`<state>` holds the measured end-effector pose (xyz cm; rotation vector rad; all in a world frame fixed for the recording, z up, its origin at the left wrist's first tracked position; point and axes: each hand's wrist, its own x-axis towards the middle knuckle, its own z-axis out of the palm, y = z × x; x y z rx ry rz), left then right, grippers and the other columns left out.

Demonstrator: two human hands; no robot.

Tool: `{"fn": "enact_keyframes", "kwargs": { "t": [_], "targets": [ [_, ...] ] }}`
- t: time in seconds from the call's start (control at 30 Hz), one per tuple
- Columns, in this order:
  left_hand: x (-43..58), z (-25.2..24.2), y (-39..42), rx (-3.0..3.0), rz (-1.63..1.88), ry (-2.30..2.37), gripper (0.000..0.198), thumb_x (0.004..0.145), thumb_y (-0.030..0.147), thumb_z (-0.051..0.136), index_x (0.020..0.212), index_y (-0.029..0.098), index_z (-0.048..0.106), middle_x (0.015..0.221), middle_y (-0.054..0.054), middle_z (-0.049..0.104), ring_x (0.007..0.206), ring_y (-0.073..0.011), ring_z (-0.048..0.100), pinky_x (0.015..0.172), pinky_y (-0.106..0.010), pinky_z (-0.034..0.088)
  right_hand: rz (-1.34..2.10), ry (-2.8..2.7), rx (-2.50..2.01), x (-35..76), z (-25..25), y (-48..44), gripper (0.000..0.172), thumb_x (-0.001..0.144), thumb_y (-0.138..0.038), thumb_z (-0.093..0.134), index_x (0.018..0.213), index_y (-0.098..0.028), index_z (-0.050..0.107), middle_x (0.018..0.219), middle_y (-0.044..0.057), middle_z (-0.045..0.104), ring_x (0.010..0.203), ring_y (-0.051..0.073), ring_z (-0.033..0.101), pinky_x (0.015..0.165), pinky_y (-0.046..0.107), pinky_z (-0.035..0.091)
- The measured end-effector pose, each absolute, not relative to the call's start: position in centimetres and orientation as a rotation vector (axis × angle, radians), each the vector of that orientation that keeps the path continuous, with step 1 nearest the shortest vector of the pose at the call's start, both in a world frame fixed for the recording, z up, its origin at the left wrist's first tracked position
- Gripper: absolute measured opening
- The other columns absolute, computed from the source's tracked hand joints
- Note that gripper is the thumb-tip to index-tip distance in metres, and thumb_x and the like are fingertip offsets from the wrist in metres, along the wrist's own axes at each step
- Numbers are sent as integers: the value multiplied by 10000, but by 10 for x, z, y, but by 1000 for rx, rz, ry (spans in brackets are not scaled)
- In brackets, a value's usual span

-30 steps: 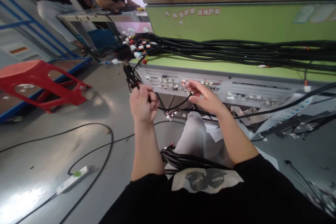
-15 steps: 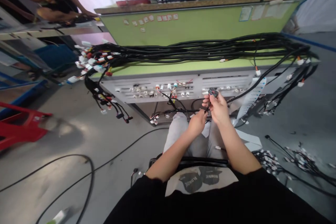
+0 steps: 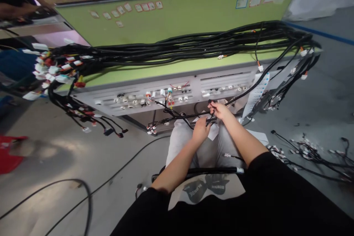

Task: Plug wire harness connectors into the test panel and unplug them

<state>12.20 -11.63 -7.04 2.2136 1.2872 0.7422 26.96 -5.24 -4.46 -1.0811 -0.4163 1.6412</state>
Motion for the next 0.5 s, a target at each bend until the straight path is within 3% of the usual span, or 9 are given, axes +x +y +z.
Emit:
{"fn": "enact_keyframes", "kwargs": {
  "t": [0.5],
  "targets": [
    [120, -72, -112, 2182, 716, 1270, 297, 762, 133, 493, 1054, 128, 541, 1031, -147, 594, 1000, -246, 550, 881, -392, 433, 1567, -570, -1144, 254, -52, -25, 126, 779, -170, 557, 693, -158, 465, 453, -61, 487, 329, 21, 306, 321, 135, 206]
  ]
}}
